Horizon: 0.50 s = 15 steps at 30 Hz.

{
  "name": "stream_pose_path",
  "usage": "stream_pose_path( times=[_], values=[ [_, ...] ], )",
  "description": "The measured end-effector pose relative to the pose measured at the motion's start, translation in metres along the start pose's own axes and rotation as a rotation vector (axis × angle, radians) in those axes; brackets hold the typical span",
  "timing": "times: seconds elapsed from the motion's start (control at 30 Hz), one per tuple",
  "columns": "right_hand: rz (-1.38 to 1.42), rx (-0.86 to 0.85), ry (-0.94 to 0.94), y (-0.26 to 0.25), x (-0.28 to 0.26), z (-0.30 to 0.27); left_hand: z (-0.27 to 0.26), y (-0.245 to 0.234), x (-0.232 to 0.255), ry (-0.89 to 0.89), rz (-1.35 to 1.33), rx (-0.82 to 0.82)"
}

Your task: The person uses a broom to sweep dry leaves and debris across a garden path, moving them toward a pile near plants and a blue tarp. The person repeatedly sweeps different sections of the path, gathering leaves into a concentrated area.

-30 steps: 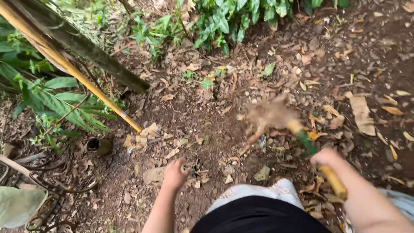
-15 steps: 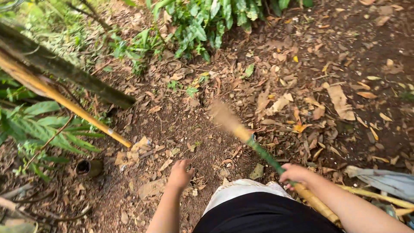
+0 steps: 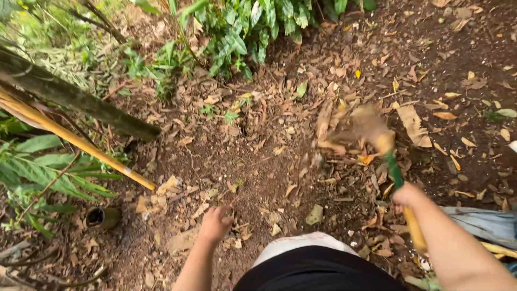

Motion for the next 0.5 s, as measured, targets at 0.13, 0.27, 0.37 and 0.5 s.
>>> stream_pose_path(
  times=[0.13,0.27,0.37,0.5],
  values=[
    [-0.283,0.271,0.021,-0.026,-0.036,-0.064,-0.002,0.002,0.001,-0.067,-0.010,-0.021],
    [-0.063,-0.010,-0.076,-0.017,-0.047,-0.151,-0.007,0.002,0.011,-0.024,-0.047,-0.014],
    [-0.035,-0.224,-0.171,0.029,-0.024,-0.142,0.016,0.021,-0.015,0.058,-0.012,0.034],
    [-0.461,-0.468,-0.442,0.118,0.029,-0.109,0.042,0.034,-0.035,0.141,0.023,0.119]
  ],
)
Point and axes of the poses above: each hand's wrist, its own z-axis towards the middle knuckle, its own y-axis out of the palm, x = y × z, the point moved 2 cm from there along z, towards the middle knuckle, and after that the axes turned 8 degrees about -z, right-handed, at the moved point
